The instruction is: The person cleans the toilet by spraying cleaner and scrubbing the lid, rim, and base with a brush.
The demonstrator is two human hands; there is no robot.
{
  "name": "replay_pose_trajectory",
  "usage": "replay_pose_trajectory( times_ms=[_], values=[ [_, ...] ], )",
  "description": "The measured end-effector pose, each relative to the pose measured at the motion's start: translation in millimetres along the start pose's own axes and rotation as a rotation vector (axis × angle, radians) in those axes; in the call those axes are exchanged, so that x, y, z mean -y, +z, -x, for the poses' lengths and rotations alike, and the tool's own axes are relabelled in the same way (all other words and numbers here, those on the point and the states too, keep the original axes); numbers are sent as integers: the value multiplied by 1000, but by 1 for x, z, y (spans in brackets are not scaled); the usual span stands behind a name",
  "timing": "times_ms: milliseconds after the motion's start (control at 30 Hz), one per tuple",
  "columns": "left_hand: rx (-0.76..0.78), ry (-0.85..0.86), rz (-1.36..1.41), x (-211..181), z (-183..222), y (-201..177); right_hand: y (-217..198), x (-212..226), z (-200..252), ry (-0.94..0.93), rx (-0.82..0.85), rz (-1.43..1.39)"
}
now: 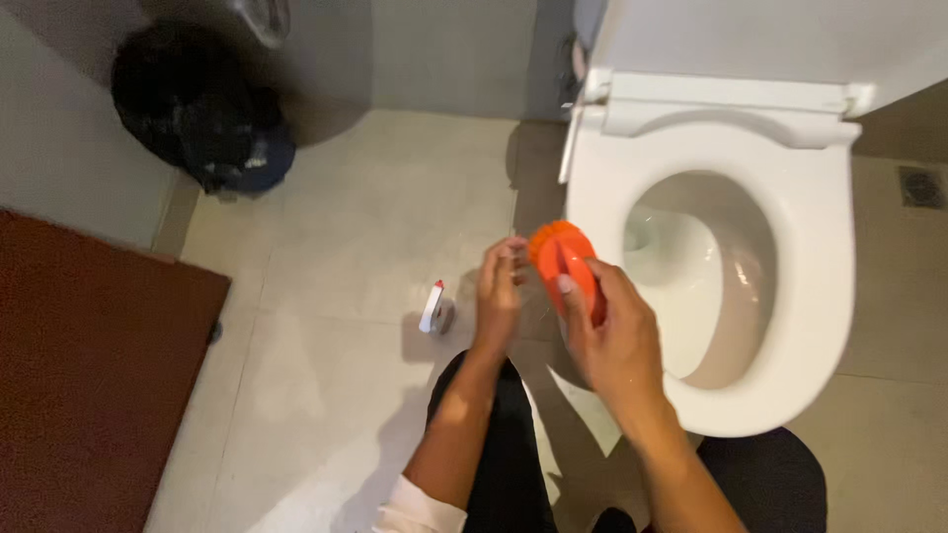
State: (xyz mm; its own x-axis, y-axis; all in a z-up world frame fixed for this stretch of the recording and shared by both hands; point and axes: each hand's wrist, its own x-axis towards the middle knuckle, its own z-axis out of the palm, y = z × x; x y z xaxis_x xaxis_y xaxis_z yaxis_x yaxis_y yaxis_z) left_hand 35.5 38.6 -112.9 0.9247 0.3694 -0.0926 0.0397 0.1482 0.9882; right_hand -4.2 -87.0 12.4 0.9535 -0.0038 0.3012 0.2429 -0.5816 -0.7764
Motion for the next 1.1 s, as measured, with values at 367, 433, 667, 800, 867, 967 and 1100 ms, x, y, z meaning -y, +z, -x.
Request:
replay_pose_trajectory(
  times_ms=[367,433,667,800,867,967,1100],
  values=[
    [10,-78,97,-45,50,90,-20,-42,-32,265,391,449],
    [-39,-57,162,-63,52,101,-23,-35,-52,262,396,427],
    [-98,-91,-171,-60,51,100,-22,-57,-99,181,361,428],
    [-62,-76,-304,-30,32,104,-31,-50,-98,101,377,548],
    [-40,-58,-392,-16,24,105,-39,-36,-92,76,452,594],
    [-3,-100,-572,-43,34,104,-35,-41,-98,56,454,591],
    [36,-107,-719,-66,36,107,-20,-56,-135,6,396,603]
  ],
)
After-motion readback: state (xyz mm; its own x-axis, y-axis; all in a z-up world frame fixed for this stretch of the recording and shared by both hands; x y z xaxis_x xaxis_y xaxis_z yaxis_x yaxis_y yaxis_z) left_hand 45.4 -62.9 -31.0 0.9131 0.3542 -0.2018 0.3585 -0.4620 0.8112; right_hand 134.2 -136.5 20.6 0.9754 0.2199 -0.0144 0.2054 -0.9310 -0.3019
